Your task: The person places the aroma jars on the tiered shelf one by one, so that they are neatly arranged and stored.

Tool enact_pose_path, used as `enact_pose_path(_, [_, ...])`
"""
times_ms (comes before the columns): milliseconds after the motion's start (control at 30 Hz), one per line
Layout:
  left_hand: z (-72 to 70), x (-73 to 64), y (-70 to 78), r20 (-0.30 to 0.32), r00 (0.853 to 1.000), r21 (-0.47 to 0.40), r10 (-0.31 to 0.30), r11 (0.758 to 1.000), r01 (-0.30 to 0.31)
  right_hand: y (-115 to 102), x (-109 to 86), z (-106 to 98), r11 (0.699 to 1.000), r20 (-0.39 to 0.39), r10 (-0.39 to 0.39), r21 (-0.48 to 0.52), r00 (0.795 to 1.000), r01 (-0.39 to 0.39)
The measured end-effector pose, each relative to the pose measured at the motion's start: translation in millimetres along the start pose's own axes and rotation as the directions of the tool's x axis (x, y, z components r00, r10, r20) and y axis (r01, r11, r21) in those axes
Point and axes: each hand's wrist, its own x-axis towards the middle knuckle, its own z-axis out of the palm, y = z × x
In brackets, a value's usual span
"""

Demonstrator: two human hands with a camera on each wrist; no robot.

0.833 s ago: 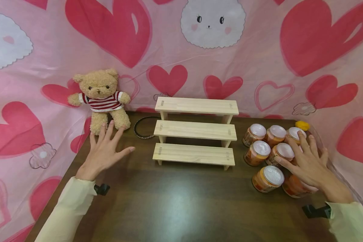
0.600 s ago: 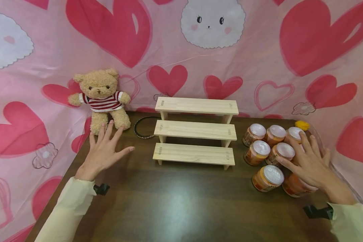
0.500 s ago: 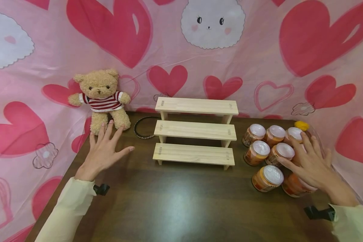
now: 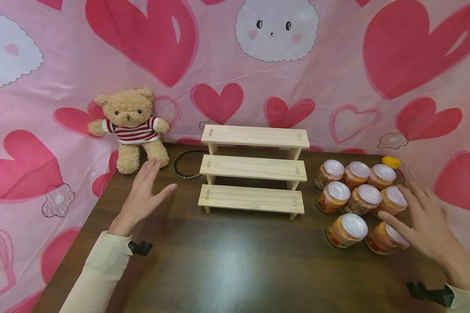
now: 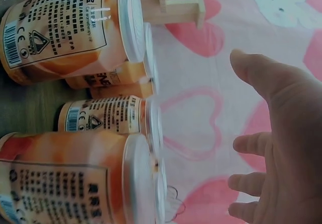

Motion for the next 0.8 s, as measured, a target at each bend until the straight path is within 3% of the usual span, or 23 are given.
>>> enact_pose_path(133, [15.3, 1.0, -1.3, -0.014, 1.0, -0.07, 0.016, 0.997, -0.017, 5.9, -13.3, -0.5, 0.999, -0.038, 0.009, 0.046, 0.999, -0.007])
enact_pose_path(333, [35.1, -2.1, -2.1, 0.057, 0.997, -0.128, -0.043, 0.99, 0.05, 13.1, -29.8, 3.2, 0.995, -0.105, 0.0, 0.1, 0.994, 0.011])
enact_pose_path(500, [51.6, -2.7, -3.0, 0.086, 0.995, -0.166, -0.055, 0.984, 0.069, 17.2, -42.2, 10.3, 0.991, -0.145, 0.014, 0.137, 0.989, 0.006])
enact_pose_path(800, [80.5, -2.2, -7.2, 0.138, 0.988, -0.247, -0.073, 0.963, 0.105, 19.9, -60.4, 28.8, 0.98, -0.145, 0.078, 0.192, 0.986, -0.049])
